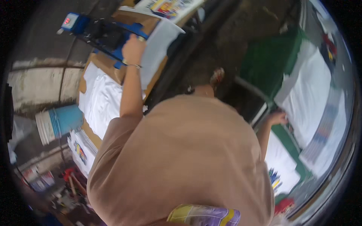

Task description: Printing logos onto t-shirts using a heat press machine.

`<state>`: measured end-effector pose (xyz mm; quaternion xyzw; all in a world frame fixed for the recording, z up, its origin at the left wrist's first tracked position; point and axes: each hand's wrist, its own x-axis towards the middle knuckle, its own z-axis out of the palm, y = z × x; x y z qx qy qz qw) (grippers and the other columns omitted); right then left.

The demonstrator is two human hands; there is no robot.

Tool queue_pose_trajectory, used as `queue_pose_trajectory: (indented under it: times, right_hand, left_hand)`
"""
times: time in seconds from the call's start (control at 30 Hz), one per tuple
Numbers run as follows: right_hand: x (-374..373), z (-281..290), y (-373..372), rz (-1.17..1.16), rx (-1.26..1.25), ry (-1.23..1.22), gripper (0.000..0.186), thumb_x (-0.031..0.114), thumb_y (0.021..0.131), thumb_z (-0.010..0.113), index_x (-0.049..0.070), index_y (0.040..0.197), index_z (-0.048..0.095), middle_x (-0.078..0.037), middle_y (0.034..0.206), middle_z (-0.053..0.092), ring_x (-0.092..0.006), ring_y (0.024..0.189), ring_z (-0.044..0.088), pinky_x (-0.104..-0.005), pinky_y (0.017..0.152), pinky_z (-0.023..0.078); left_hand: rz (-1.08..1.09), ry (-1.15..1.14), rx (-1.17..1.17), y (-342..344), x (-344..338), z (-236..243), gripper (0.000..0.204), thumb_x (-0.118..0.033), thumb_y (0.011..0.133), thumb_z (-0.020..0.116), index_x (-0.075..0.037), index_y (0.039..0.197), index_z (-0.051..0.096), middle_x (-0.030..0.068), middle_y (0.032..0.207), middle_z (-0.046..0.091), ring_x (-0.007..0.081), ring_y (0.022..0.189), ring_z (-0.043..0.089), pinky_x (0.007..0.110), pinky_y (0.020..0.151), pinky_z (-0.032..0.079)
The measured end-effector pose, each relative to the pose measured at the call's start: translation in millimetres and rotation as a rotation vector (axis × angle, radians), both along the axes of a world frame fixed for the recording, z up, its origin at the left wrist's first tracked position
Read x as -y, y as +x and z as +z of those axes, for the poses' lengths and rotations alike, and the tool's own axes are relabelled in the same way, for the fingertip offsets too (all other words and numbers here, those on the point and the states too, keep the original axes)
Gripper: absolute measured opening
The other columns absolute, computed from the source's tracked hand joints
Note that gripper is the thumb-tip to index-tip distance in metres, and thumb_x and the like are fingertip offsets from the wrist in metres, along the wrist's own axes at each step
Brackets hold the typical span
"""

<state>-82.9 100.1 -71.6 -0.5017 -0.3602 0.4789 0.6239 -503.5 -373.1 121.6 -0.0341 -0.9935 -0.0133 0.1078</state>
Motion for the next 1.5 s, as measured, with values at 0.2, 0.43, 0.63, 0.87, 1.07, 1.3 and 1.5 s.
queue_pose_trajectory:
  times: [0.2,0.43,0.63,0.87,1.07,1.3,1.5]
  right_hand:
    - [3,2,-5,0.043,-0.034,0.117,0.057,0.015,0.089,0.05,0.008,0.136,0.018,-0.021,0.13,0.041,-0.0337,0.101,0.057,-0.0452,0.082,0.053]
    - [3,-2,-1,0.057,0.017,0.031,0.057,0.018,0.091,0.047,0.014,0.137,0.012,-0.019,0.128,0.041,-0.0327,0.099,0.057,-0.0438,0.075,0.055]
    - [11,6,-3,0.094,0.029,0.086,0.058,0.022,0.093,0.048,0.014,0.137,0.011,-0.018,0.128,0.041,-0.0299,0.103,0.054,-0.042,0.076,0.052]
    - [19,17,-8,0.106,0.008,0.041,0.058,0.02,0.094,0.045,0.01,0.137,0.007,-0.018,0.126,0.041,-0.0264,0.106,0.049,-0.0397,0.081,0.048]
    - [19,18,-8,0.119,0.012,0.027,0.063,0.02,0.094,0.044,0.009,0.139,0.002,-0.018,0.125,0.041,-0.0255,0.105,0.049,-0.0386,0.08,0.05]
    - [17,13,-6,0.126,0.01,0.009,0.059,0.02,0.093,0.045,0.012,0.137,0.007,-0.017,0.126,0.042,-0.025,0.103,0.049,-0.0377,0.079,0.05]
    - [11,4,-3,0.113,-0.011,0.087,0.061,0.023,0.091,0.05,0.015,0.135,0.009,-0.015,0.119,0.046,-0.0261,0.093,0.056,-0.0364,0.067,0.052]
  left_hand:
    - [0.064,-0.091,0.001,-1,-9,-2,0.039,-0.04,0.077,0.061,-0.004,0.093,0.058,0.0193,0.087,0.067,0.0364,0.083,0.066,0.045,0.075,0.052]
    - [0.055,-0.136,0.009,1,-12,2,0.042,-0.042,0.077,0.059,-0.003,0.092,0.059,0.0208,0.088,0.067,0.0377,0.084,0.065,0.045,0.075,0.052]
    - [0.078,-0.17,-0.024,1,-13,-1,0.044,-0.045,0.076,0.06,-0.003,0.089,0.06,0.0207,0.088,0.067,0.0379,0.085,0.065,0.045,0.075,0.052]
    - [0.067,-0.18,-0.02,-2,-13,-2,0.048,-0.045,0.074,0.062,-0.003,0.096,0.062,0.0209,0.093,0.067,0.0381,0.088,0.064,0.046,0.078,0.051]
    - [0.069,-0.194,0.001,-4,-11,-3,0.049,-0.045,0.075,0.063,-0.002,0.097,0.062,0.0201,0.094,0.067,0.0379,0.088,0.065,0.045,0.078,0.051]
    - [0.061,-0.208,-0.016,-4,-11,-3,0.048,-0.045,0.075,0.064,-0.002,0.097,0.062,0.0197,0.094,0.067,0.0377,0.089,0.065,0.044,0.079,0.051]
    - [0.064,-0.208,-0.022,-4,-11,-4,0.048,-0.045,0.074,0.064,-0.003,0.097,0.062,0.0193,0.095,0.067,0.0374,0.089,0.065,0.045,0.079,0.051]
